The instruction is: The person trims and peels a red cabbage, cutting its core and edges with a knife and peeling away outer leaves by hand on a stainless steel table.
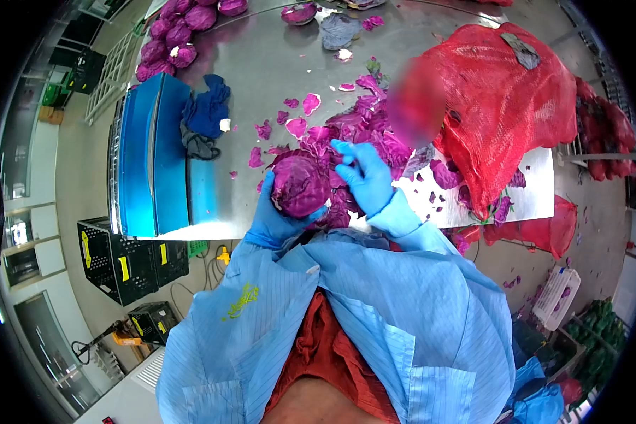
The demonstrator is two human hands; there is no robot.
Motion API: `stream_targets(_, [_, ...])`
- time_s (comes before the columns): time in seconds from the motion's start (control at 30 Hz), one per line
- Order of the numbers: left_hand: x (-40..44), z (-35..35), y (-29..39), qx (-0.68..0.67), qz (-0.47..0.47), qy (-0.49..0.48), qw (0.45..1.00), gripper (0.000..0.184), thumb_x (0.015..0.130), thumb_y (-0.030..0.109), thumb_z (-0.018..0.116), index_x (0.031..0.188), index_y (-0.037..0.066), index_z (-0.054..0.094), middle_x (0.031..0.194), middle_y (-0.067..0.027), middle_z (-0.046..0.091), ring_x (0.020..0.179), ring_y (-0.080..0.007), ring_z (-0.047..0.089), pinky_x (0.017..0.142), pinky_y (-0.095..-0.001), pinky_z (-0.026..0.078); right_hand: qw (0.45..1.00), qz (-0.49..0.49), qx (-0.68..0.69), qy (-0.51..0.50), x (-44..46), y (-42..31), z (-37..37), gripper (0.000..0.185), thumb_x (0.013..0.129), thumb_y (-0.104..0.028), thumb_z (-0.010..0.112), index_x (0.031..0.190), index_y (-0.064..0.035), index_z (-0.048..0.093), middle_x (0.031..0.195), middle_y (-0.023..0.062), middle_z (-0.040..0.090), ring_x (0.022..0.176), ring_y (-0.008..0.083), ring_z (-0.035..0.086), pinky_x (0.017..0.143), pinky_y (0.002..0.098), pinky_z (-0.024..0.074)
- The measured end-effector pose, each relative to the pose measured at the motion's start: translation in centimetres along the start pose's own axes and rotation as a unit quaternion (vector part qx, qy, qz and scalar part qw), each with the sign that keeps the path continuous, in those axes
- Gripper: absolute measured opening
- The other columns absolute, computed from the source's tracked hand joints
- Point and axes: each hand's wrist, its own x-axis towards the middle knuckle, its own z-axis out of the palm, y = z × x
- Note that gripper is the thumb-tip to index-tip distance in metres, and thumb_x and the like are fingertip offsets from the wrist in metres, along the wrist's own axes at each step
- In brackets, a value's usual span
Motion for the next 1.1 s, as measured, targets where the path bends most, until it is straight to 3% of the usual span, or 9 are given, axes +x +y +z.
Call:
stream_targets(0.23, [1.4, -2.2, -0.3, -0.05, -0.129, 0.242, 0.96, 0.067, 0.089, 0.055, 0.055, 0.14, 0.014, 0.044, 0.138, -0.0112, 0.05, 0.124, -0.03, 0.051, 0.103, -0.0527, 0.043, 0.983, -0.029, -0.154, -0.097, -0.6, -1.0, 2.0, 0.057, 0.077, -0.004, 0.073, 0.131, -0.0159, 0.057, 0.092, 0.0075, 0.053, 0.079, 0.0201, 0.056, 0.071, 0.0311, 0.0486])
stream_targets(0.33, [1.4, -3.4, -0.2, 0.064, -0.156, 0.306, 0.937, 0.06, 0.09, 0.049, 0.057, 0.138, 0.015, 0.046, 0.133, -0.0111, 0.054, 0.12, -0.0307, 0.054, 0.101, -0.053, 0.046, 0.954, -0.023, -0.236, -0.185, -0.8, 0.6, 2.9, 0.061, 0.078, -0.013, 0.074, 0.136, -0.0175, 0.053, 0.096, 0.0113, 0.054, 0.085, 0.0257, 0.059, 0.075, 0.0354, 0.0507])
stream_targets(0.47, [2.2, -11.5, -2.0, 0.152, -0.132, 0.254, 0.946, 0.056, 0.087, 0.05, 0.063, 0.129, 0.012, 0.056, 0.118, -0.0103, 0.063, 0.096, -0.0249, 0.066, 0.075, -0.0422, 0.058, 0.924, -0.045, -0.293, -0.243, -1.1, 2.0, 4.7, 0.055, 0.079, -0.018, 0.074, 0.13, -0.0135, 0.055, 0.1, 0.0131, 0.053, 0.091, 0.0338, 0.061, 0.074, 0.0419, 0.0519])
stream_targets(0.6, [1.6, -2.5, 0.8, 0.218, -0.17, 0.384, 0.881, 0.065, 0.086, 0.057, 0.061, 0.132, 0.012, 0.053, 0.117, -0.0102, 0.064, 0.093, -0.023, 0.067, 0.069, -0.039, 0.057, 0.946, -0.084, -0.269, -0.16, -0.4, 4.7, 4.6, 0.05, 0.079, -0.018, 0.074, 0.125, -0.0097, 0.056, 0.095, 0.0123, 0.056, 0.085, 0.0339, 0.062, 0.074, 0.0421, 0.052])
stream_targets(0.73, [0.7, -7.5, -1.7, 0.365, -0.062, 0.305, 0.877, 0.089, 0.073, 0.03, 0.083, 0.144, 0.004, 0.034, 0.13, -0.0172, 0.05, 0.107, -0.0278, 0.058, 0.083, -0.044, 0.054, 0.946, 0.056, -0.236, -0.213, 1.6, 5.3, 2.9, 0.046, 0.076, -0.009, 0.076, 0.121, -0.0053, 0.062, 0.091, 0.0105, 0.057, 0.08, 0.0232, 0.062, 0.075, 0.0346, 0.0513])
stream_targets(0.77, [0.7, -11.5, -3.6, 0.501, 0.057, 0.244, 0.828, 0.1, 0.069, 0.029, 0.086, 0.146, 0.002, 0.03, 0.132, -0.0162, 0.049, 0.114, -0.0258, 0.054, 0.094, -0.0395, 0.049, 0.939, 0.077, -0.242, -0.231, 1.8, 5.0, 2.8, 0.047, 0.078, -0.012, 0.076, 0.122, -0.0038, 0.061, 0.094, 0.0115, 0.06, 0.085, 0.023, 0.064, 0.076, 0.0347, 0.0521])
stream_targets(0.87, [0.9, -13.1, -4.7, 0.545, 0.093, 0.248, 0.795, 0.108, 0.062, 0.037, 0.089, 0.144, -0.002, 0.031, 0.138, -0.0195, 0.043, 0.126, -0.0296, 0.045, 0.105, -0.0377, 0.04, 0.95, -0.049, -0.233, -0.202, 1.3, 7.4, 3.0, 0.043, 0.082, -0.018, 0.073, 0.12, -0.0033, 0.061, 0.099, 0.0146, 0.061, 0.088, 0.0267, 0.066, 0.077, 0.0369, 0.0526])
stream_targets(0.97, [1.6, -13.1, -5.0, 0.582, 0.121, 0.275, 0.756, 0.099, 0.064, 0.025, 0.089, 0.142, 0.001, 0.033, 0.136, -0.0141, 0.045, 0.121, -0.0249, 0.05, 0.104, -0.037, 0.042, 0.918, -0.106, -0.308, -0.228, 2.5, 6.0, 2.8, 0.043, 0.088, -0.024, 0.067, 0.125, -0.0043, 0.058, 0.106, 0.0181, 0.06, 0.09, 0.0316, 0.066, 0.077, 0.0402, 0.0532])
stream_targets(1.1, [2.6, -13.8, -5.0, 0.472, 0.154, 0.249, 0.831, 0.095, 0.064, 0.025, 0.09, 0.139, 0.002, 0.037, 0.135, -0.0139, 0.045, 0.121, -0.024, 0.049, 0.105, -0.0372, 0.041, 0.871, -0.137, -0.371, -0.29, 4.0, 5.7, 2.9, 0.043, 0.094, -0.031, 0.056, 0.131, -0.0111, 0.047, 0.111, 0.0183, 0.06, 0.088, 0.0355, 0.066, 0.071, 0.0432, 0.0546])
